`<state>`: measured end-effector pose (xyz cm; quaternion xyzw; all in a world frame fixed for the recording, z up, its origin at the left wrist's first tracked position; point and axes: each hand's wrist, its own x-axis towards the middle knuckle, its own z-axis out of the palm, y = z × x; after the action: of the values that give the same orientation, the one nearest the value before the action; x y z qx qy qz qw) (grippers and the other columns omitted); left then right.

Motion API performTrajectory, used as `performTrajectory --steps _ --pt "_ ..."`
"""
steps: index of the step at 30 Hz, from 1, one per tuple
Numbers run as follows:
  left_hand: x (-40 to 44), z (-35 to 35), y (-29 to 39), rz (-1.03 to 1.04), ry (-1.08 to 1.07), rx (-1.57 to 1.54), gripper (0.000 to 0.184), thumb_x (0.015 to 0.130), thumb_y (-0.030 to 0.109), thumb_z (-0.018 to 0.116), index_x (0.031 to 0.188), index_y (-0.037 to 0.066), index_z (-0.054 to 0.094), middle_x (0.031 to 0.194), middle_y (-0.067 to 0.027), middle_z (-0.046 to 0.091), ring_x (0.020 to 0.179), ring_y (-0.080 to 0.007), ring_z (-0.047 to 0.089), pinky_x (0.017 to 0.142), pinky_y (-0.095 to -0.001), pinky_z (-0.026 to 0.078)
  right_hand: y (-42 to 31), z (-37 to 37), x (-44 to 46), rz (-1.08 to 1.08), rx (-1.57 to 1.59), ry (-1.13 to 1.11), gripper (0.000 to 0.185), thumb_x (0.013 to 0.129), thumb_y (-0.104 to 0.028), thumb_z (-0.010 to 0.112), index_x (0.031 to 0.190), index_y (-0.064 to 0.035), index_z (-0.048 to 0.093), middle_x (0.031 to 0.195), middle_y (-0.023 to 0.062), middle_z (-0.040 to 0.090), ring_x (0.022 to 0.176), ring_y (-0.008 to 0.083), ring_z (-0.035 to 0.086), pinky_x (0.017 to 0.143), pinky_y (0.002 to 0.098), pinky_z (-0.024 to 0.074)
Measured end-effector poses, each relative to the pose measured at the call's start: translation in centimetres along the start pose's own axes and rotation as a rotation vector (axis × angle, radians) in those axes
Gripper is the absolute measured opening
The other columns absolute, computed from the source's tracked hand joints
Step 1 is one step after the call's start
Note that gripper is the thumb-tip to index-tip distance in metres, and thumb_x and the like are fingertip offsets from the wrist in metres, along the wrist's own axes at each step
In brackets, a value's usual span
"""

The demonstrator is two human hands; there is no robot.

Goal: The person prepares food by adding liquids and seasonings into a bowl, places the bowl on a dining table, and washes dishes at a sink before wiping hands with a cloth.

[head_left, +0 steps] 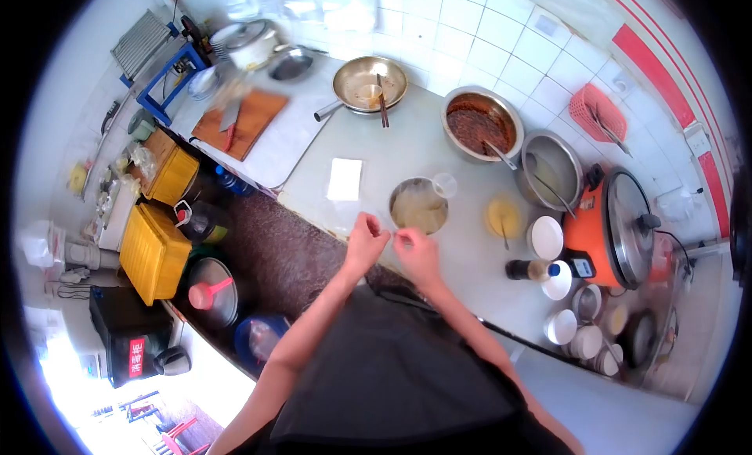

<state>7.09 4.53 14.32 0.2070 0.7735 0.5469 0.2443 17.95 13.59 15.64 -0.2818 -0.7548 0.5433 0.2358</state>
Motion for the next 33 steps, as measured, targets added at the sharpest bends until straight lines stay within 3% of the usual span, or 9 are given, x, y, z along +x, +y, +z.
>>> performTrajectory --steps 1,4,8,13,21,24,26,29,33 --pt "0.1 0.1 0.4 0.014 0.036 0.041 0.026 0.076 0.010 0.071 0.090 -0.001 0.052 0.075 -0.0049 0.059 0.066 -0.0106 0.054 0.060 -0.0249 0.046 -0.4 0.2 -0.4 -0.254 -0.255 0.048 0.012 0.076 -0.004 0.065 0.088 -0.0021 0.064 0.085 0.0106 0.066 0.078 0.0251 0.066 0.067 0.0326 0.0516" --pt "0.8 0.2 -0.1 0.019 0.030 0.046 0.029 0.075 0.008 0.068 0.096 0.000 0.048 0.076 -0.0053 0.055 0.067 -0.0120 0.054 0.061 -0.0267 0.047 -0.5 0.6 -0.4 -0.407 -0.322 0.118 0.012 0.070 -0.003 0.066 0.081 -0.0040 0.061 0.084 0.0130 0.064 0.075 0.0304 0.063 0.064 0.0355 0.0507" --pt "0.5 -0.6 -0.3 0.162 -0.036 0.021 0.029 0.075 0.007 0.066 0.096 0.000 0.048 0.077 -0.0057 0.055 0.068 -0.0140 0.054 0.062 -0.0286 0.048 0.3 0.1 -0.2 -0.462 -0.391 0.092 0.012 0.069 -0.001 0.066 0.079 -0.0044 0.060 0.081 0.0120 0.064 0.073 0.0306 0.062 0.063 0.0368 0.0505" --pt "0.5 -1.2 -0.2 0.057 0.050 0.084 0.029 0.074 0.009 0.068 0.094 0.000 0.049 0.077 -0.0068 0.056 0.065 -0.0148 0.055 0.061 -0.0290 0.048 -1.1 0.1 0.0 -0.627 -0.348 0.099 0.011 0.069 -0.003 0.064 0.073 -0.0035 0.054 0.070 0.0091 0.056 0.063 0.0275 0.057 0.055 0.0374 0.0464" --pt "0.0 -2.2 0.4 0.081 0.166 0.211 0.022 0.072 0.007 0.068 0.085 0.002 0.051 0.067 -0.0063 0.053 0.062 -0.0140 0.053 0.057 -0.0298 0.045 -0.5 0.3 -0.3 -0.417 -0.290 -0.006 0.011 0.070 -0.002 0.065 0.079 -0.0043 0.060 0.079 0.0114 0.063 0.071 0.0290 0.062 0.063 0.0340 0.0501" --pt "0.0 -2.4 0.2 0.124 0.062 0.210 0.015 0.071 0.004 0.062 0.080 0.001 0.050 0.066 -0.0124 0.055 0.060 -0.0225 0.055 0.058 -0.0343 0.046 -0.6 0.5 -0.3 -0.370 -0.260 -0.020 0.011 0.070 -0.003 0.065 0.080 -0.0035 0.060 0.077 0.0114 0.063 0.071 0.0277 0.063 0.064 0.0331 0.0502" --pt "-0.2 -3.1 1.5 0.101 0.249 0.204 0.009 0.071 0.002 0.059 0.075 0.000 0.050 0.062 -0.0127 0.053 0.056 -0.0212 0.052 0.055 -0.0344 0.044 -0.3 0.8 -0.1 -0.319 -0.220 -0.017 0.011 0.071 -0.004 0.066 0.080 -0.0029 0.060 0.076 0.0112 0.063 0.071 0.0265 0.064 0.064 0.0331 0.0501" --pt "-0.7 -2.4 1.8 0.157 0.185 0.170 0.010 0.072 0.001 0.057 0.070 0.000 0.048 0.057 -0.0120 0.049 0.052 -0.0196 0.045 0.052 -0.0340 0.041 -0.2 1.5 0.8 -0.242 -0.101 -0.020 0.025 0.071 -0.007 0.066 0.095 -0.0043 0.058 0.075 0.0094 0.058 0.064 0.0248 0.059 0.059 0.0349 0.0468" --pt "-0.7 -2.1 2.5 0.154 0.167 0.142 0.013 0.072 0.001 0.057 0.065 0.000 0.045 0.053 -0.0116 0.044 0.049 -0.0175 0.039 0.049 -0.0344 0.039 -2.1 1.4 1.2 -0.136 -0.047 -0.205 0.055 0.072 -0.011 0.068 0.122 -0.0031 0.046 0.093 0.0112 0.054 0.073 0.0231 0.055 0.065 0.0335 0.0468"
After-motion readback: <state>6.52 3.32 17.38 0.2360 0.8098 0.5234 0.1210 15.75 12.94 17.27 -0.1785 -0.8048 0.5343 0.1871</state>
